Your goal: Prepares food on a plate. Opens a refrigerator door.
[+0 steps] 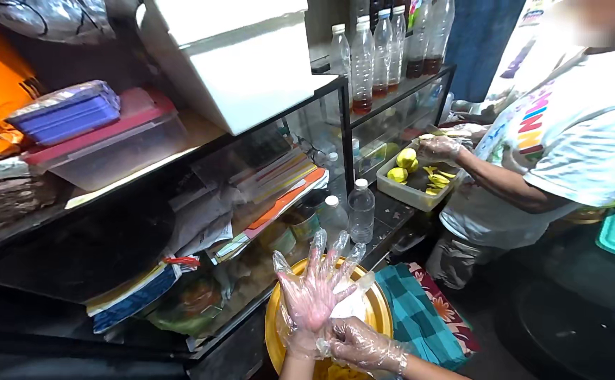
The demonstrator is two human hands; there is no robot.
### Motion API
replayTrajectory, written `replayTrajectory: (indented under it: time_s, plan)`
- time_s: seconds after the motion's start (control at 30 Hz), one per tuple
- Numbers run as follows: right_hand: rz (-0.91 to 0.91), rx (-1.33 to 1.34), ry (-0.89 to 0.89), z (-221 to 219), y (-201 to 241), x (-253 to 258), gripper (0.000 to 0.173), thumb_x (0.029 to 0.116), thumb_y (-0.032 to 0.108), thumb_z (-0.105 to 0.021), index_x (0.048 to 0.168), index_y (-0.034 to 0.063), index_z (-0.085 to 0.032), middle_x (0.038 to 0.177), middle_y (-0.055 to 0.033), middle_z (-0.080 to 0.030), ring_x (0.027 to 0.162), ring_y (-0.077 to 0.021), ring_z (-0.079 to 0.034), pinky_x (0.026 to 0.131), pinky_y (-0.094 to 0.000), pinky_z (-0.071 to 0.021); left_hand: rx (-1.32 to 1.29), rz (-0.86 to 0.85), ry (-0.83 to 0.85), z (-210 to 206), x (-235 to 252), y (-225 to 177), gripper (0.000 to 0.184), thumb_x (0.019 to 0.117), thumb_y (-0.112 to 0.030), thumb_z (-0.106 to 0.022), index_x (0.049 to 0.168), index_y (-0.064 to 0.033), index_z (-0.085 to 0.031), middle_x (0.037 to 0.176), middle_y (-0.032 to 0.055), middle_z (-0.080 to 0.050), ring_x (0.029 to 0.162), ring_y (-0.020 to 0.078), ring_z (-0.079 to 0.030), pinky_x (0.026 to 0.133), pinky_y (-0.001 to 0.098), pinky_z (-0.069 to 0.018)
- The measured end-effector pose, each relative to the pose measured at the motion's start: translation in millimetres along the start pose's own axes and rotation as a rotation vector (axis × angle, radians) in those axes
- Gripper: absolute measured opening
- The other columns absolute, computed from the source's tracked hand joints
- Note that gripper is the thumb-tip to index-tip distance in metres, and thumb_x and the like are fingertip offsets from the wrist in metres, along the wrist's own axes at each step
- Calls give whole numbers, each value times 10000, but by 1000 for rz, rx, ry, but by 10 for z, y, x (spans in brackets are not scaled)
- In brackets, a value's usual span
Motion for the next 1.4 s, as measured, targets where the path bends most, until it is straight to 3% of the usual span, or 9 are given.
replayTrajectory:
  time_s: [0.2,0.37,0.47,0.57,0.73,0.8,0.97,1.27,1.4]
  plan:
    - [17,-120,107,-59,-52,-42,206,976,137,-609,991,-62,-661,815,-162,-634,739,-233,-604,705,-424,-496,-34,-53,10,-34,79,-35,1108,791,-939,-18,1647,-244,-131,1633,140,-330,1424,384,-431,1004,635,-471]
    - [-118,-41,-133,237,-66,-124,341,1022,292,-604,1141,-25,-648,902,-129,-684,787,-184,-662,786,-390,-559,508,-309,56,75,-20,-9,1261,792,-893,-436,1611,8,-108,1668,155,-238,1524,231,-288,1232,419,-294]
    - [-13,61,-241,309,98,-178,445,958,267,-672,1259,-50,-590,1081,-137,-672,928,-142,-648,854,-304,-538,945,-151,-234,58,-294,59,751,1062,-420,-379,1536,138,-210,1578,261,-337,1441,201,-375,1199,320,-294]
    - [97,-43,-234,264,306,-187,463,925,301,-726,1182,-72,-629,1046,-172,-687,926,-193,-670,852,-339,-551,1123,82,-392,2,-432,68,455,1063,-70,-431,1463,135,-357,1417,251,-507,1267,151,-511,1094,253,-391]
    - [196,-328,-231,201,403,-197,222,985,94,-580,1033,-97,-682,929,-239,-701,872,-334,-700,837,-464,-554,1363,-266,-112,-144,-279,-1,764,1016,-350,-527,1547,124,-247,1619,288,-267,1521,282,-273,1237,343,-197]
    - [278,-372,-237,191,367,-193,206,971,81,-575,989,-96,-681,895,-236,-693,837,-337,-697,802,-464,-558,1341,-269,-154,-133,-230,16,748,1032,-333,-491,1517,178,-240,1587,332,-292,1508,316,-292,1240,348,-195]
    - [364,-457,-185,174,265,-158,202,957,84,-587,986,-90,-686,906,-240,-699,872,-363,-711,813,-497,-569,1334,-271,-132,-14,-154,48,1104,946,-722,-387,1524,194,-175,1600,353,-234,1530,337,-238,1256,371,-164]
    - [347,-466,-61,162,208,-119,237,983,111,-558,919,-89,-668,838,-238,-673,819,-374,-695,760,-508,-552,1371,-138,-132,-81,-124,68,721,1101,-441,-207,1578,98,-163,1663,254,-168,1562,285,-163,1275,384,-94]
    - [325,-364,-11,175,230,-130,280,1028,139,-530,965,-100,-661,833,-245,-662,794,-371,-679,755,-519,-538,1104,-131,-289,-399,-183,100,566,1127,-298,-193,1585,35,-203,1652,198,-239,1523,207,-242,1231,326,-200]
Point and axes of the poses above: each hand's wrist, its own x-axis towards the middle knuckle, its own z-axis out of the back of the hand, y = z × x, the point moved 2 cm from there along x, towards the middle knuckle
